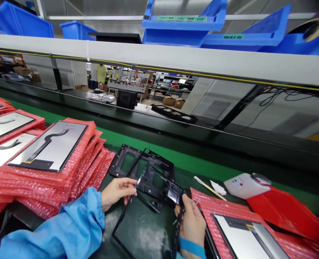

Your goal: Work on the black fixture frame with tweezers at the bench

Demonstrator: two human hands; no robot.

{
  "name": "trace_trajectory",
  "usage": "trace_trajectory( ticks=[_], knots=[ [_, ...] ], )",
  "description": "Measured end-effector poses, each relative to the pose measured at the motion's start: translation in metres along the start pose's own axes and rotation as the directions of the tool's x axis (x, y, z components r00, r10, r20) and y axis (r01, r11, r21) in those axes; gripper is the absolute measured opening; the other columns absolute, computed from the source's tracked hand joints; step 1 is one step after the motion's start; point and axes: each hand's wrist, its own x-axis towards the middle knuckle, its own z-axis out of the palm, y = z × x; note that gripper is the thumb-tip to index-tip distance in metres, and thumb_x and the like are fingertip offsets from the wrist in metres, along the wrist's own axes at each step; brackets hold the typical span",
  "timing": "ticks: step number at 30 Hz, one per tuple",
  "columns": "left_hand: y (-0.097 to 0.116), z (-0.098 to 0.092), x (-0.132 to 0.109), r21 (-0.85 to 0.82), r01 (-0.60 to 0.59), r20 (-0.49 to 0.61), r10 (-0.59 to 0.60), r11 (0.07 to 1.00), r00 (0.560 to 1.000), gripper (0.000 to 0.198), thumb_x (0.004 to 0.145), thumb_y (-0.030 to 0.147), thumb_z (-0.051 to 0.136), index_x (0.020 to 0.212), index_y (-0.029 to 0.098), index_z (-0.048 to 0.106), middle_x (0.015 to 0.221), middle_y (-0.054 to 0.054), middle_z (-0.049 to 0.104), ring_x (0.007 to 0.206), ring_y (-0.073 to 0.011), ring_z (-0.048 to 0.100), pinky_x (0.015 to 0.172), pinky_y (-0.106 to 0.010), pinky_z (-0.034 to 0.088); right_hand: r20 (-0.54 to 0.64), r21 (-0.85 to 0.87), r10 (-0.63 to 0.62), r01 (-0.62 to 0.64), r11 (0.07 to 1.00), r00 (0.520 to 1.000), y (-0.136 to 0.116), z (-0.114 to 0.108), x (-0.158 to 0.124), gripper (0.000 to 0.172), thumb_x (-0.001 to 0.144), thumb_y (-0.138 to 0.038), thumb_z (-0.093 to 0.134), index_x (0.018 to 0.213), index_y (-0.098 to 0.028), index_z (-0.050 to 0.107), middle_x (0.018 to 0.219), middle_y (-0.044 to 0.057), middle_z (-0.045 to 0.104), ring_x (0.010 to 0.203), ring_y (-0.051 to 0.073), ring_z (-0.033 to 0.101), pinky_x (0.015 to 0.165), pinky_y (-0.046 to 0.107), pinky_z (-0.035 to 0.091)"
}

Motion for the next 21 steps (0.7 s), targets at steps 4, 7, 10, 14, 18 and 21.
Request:
trace_trajectory(
  ticks=[4,7,10,14,18,21],
  knots=[
    [-0.001,-0.0004,0.0003,-0.007,-0.003,-0.007,0.002,1.0,1.0,0.053,0.067,0.041,0.08,0.108,0.01,0.065,0.078,-0.006,0.066,0.056,-0.0098,0.055,0.048,-0.02,0.039,0.001,-0.022,-0.004,0.004,1.0,1.0,0.0002,0.0003,0.0005,0.048,0.057,-0.05,0.082,0.078,-0.018,0.054,0.049,-0.011,0.044,0.037,0.005,0.039,0.034,0.016,0.029],
    [-0.0021,-0.0011,0.0008,-0.012,-0.005,-0.017,0.005,1.0,1.0,0.055,0.068,0.041,0.079,0.11,0.01,0.063,0.078,-0.006,0.066,0.057,-0.0105,0.057,0.048,-0.02,0.039,0.003,-0.036,-0.004,0.004,0.999,1.0,0.0003,0.0007,0.001,0.049,0.057,-0.051,0.082,0.079,-0.018,0.055,0.049,-0.011,0.045,0.037,0.006,0.041,0.034,0.016,0.031],
    [-0.0026,-0.0016,0.0013,-0.016,-0.007,-0.024,0.006,1.0,1.0,0.057,0.068,0.041,0.079,0.113,0.01,0.062,0.078,-0.006,0.066,0.058,-0.0108,0.057,0.048,-0.02,0.039,0.008,-0.046,0.005,-0.004,0.999,1.0,0.0002,0.0011,0.0014,0.049,0.056,-0.052,0.082,0.078,-0.017,0.055,0.049,-0.01,0.046,0.037,0.006,0.042,0.034,0.017,0.031],
    [-0.0025,-0.0017,0.0014,-0.019,-0.005,-0.029,0.004,1.0,1.0,0.058,0.068,0.041,0.079,0.114,0.01,0.061,0.077,-0.006,0.067,0.058,-0.0113,0.058,0.048,-0.02,0.039,0.012,-0.057,0.019,-0.018,0.998,1.0,-0.0002,0.0012,0.0011,0.048,0.056,-0.052,0.081,0.075,-0.018,0.053,0.049,-0.009,0.048,0.037,0.006,0.042,0.033,0.017,0.03],
    [-0.0022,-0.0017,0.0014,-0.02,-0.001,-0.032,0.0,1.0,0.999,0.059,0.068,0.041,0.08,0.114,0.01,0.061,0.077,-0.006,0.067,0.058,-0.0114,0.058,0.047,-0.02,0.038,0.019,-0.066,0.032,-0.031,0.997,0.999,-0.0006,0.0008,0.0,0.048,0.057,-0.052,0.081,0.074,-0.017,0.053,0.049,-0.008,0.049,0.037,0.006,0.042,0.033,0.018,0.03],
    [-0.0024,-0.0018,0.0017,-0.02,0.0,-0.034,-0.001,1.0,0.999,0.059,0.068,0.041,0.08,0.114,0.01,0.061,0.078,-0.006,0.067,0.058,-0.0111,0.058,0.048,-0.02,0.039,0.027,-0.074,0.04,-0.038,0.997,0.999,-0.0007,0.0003,-0.0007,0.048,0.057,-0.052,0.081,0.075,-0.017,0.055,0.048,-0.008,0.049,0.036,0.006,0.04,0.033,0.018,0.03]
  ],
)
